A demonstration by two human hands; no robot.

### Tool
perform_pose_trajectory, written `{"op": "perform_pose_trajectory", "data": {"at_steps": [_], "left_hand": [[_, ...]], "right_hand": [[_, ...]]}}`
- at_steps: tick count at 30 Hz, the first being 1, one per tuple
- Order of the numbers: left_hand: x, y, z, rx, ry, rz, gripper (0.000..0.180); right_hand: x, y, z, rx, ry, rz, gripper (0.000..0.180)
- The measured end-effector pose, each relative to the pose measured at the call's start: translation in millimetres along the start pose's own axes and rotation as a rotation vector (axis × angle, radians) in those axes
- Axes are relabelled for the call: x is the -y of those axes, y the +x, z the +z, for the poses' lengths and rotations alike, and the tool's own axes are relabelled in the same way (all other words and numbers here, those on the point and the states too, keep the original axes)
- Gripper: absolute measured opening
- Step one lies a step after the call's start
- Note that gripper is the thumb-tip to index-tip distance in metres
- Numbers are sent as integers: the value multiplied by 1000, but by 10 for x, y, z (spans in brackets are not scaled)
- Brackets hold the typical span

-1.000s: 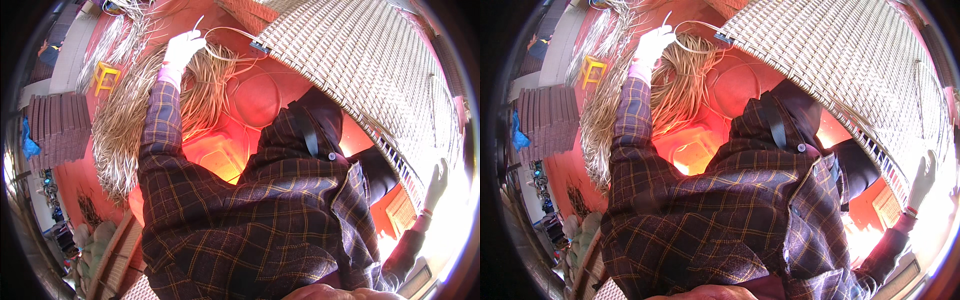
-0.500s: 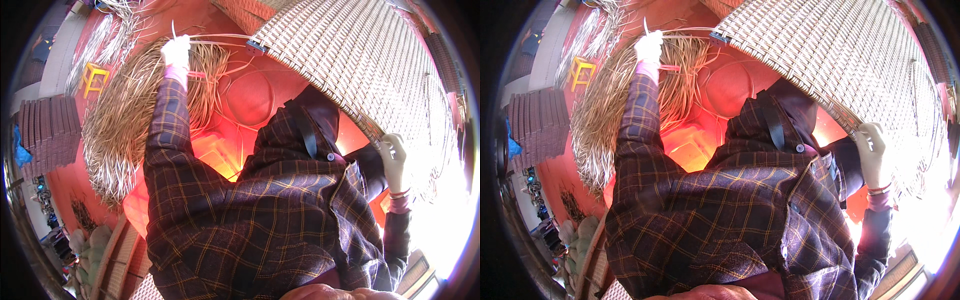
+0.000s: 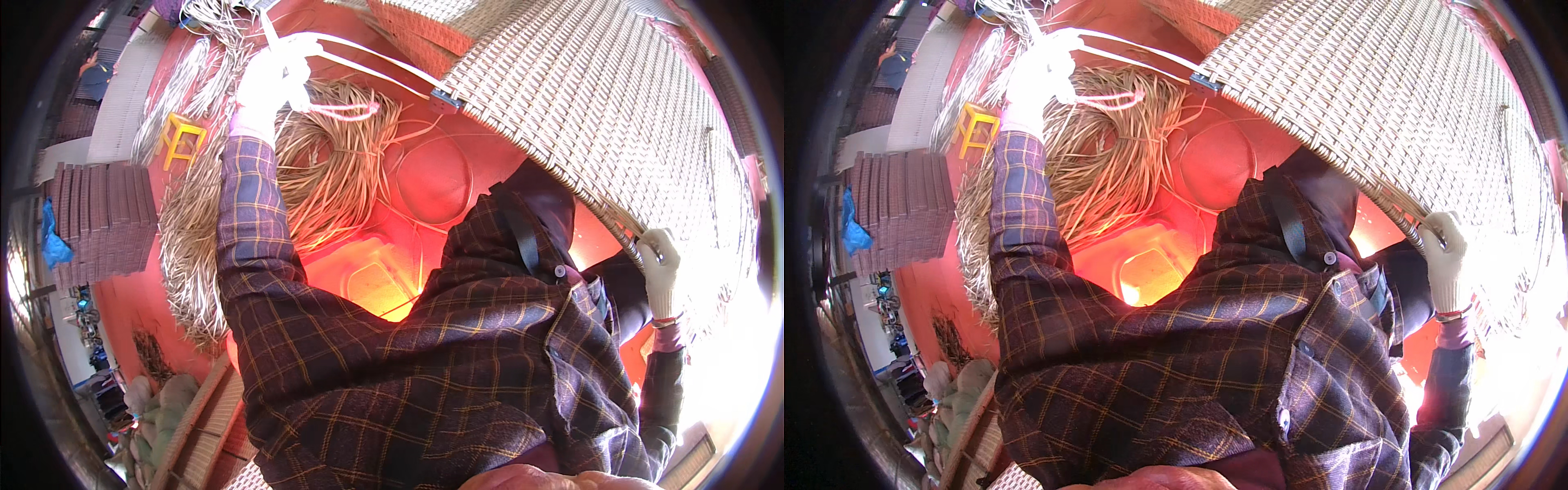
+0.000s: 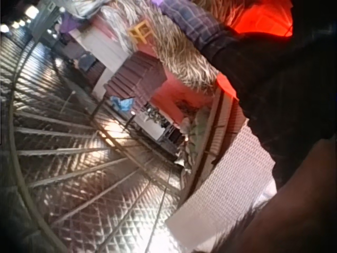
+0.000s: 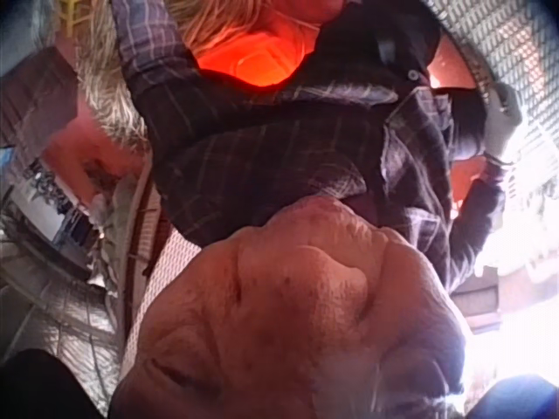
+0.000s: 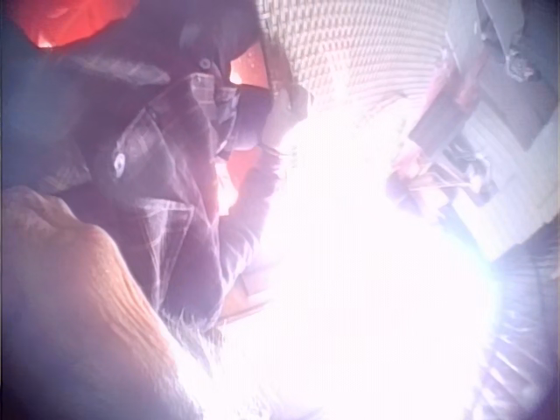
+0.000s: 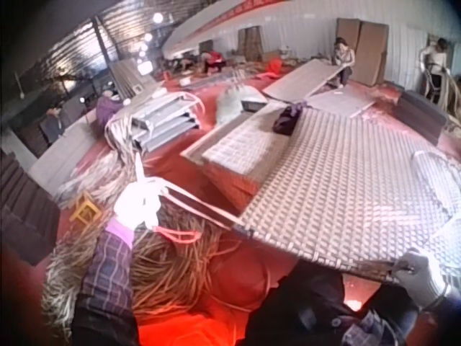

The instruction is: The person sits on the floor and weaves a large flat mat using thin strips of material. They repeatedly thread strips through the existing weave, pull them tight, and trim excess with a tool.

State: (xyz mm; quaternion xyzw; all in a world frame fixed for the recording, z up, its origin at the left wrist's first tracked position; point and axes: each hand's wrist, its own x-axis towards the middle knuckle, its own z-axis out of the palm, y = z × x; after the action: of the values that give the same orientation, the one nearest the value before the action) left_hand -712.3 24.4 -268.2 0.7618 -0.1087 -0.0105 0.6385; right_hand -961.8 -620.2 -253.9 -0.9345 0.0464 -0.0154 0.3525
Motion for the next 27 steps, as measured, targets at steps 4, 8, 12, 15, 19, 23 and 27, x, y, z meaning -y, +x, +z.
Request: {"op": "perform_pose_trajectory", "data": {"at_steps": [4,8,12,15,19,23,27], "left_hand": [[-37,-53,-4,57,-97,2,46],[13,5,60,-32,-42,17,38],[-43,-15,140,-3,58,28,36],[-123,-137,113,-41,287,-47,37],[-66,-168,-120,122,635,105,29],[182,72,-509,244,1338,669,27],[716,749,-303,-141,419,-8,28]], "right_hand": [[53,59,-31,53,-18,-39,6],[113,80,-59,71,-107,-67,9],[125,101,-72,103,-47,-33,12],[78,146,-75,93,-91,-55,13],[-4,174,-85,113,-56,-37,13],[-33,161,-56,109,26,3,14],[16,177,-53,105,89,28,15]]}}
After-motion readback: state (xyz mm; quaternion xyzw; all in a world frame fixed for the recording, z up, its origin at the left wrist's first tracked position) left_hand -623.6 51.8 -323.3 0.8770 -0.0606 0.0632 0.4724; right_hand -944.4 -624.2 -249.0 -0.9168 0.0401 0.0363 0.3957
